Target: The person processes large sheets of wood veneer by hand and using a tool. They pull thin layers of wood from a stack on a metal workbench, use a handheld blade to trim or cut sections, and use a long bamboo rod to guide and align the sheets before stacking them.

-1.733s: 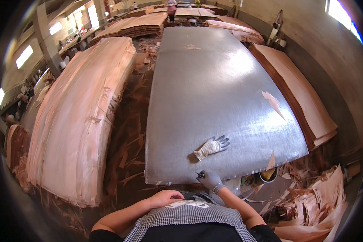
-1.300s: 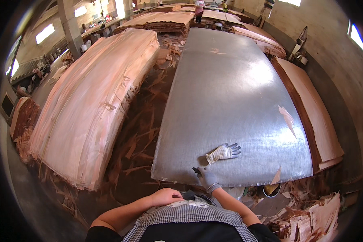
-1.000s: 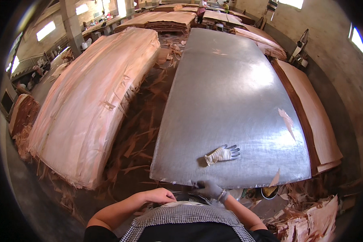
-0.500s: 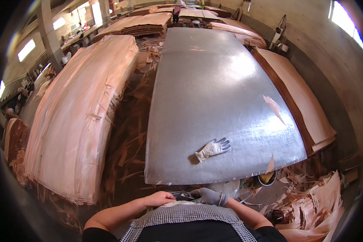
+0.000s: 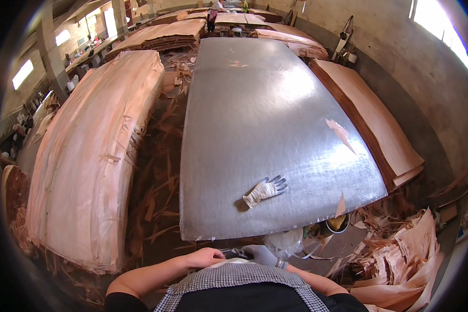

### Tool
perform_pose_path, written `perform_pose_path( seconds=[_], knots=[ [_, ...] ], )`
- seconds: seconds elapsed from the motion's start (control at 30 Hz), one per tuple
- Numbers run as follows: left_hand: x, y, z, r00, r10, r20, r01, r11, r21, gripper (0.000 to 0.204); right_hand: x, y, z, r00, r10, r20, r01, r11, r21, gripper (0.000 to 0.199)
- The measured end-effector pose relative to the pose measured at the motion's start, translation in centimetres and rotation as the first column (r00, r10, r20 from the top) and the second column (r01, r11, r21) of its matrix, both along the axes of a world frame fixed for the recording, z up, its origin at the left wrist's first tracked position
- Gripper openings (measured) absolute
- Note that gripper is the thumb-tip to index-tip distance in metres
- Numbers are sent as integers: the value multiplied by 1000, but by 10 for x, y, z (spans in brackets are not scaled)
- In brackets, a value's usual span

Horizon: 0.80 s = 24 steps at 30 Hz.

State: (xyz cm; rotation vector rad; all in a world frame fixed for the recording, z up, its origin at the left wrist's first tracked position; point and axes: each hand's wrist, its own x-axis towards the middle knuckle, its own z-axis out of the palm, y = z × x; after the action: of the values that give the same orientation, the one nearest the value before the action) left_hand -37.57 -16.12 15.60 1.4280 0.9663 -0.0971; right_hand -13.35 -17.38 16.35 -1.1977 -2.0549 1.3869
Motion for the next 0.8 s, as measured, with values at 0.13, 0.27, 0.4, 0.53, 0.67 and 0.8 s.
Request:
perform_pose_path(
  seconds=[0.13,0.27,0.4,0.53,0.67,0.8],
  knots=[
    [-4,3,14,1000,-5,8,5,998,-65,38,-2,-9,10,994,-97,-55,93,993,-72,37],
    [-13,3,16,998,61,27,-51,961,-273,36,2,-11,6,996,-61,-62,57,997,-53,35],
    [-10,6,12,999,21,46,-13,987,-161,36,14,3,3,997,68,-26,-73,964,-257,33],
    [-4,2,7,998,3,70,-6,999,33,34,31,18,-7,972,-145,-184,86,952,-295,31],
    [-3,-6,4,998,-41,51,38,998,53,31,30,53,-23,922,-386,-34,369,900,-232,28],
    [1,4,18,960,212,183,-199,976,-85,25,12,114,-58,855,-493,162,431,849,307,31]
  ],
)
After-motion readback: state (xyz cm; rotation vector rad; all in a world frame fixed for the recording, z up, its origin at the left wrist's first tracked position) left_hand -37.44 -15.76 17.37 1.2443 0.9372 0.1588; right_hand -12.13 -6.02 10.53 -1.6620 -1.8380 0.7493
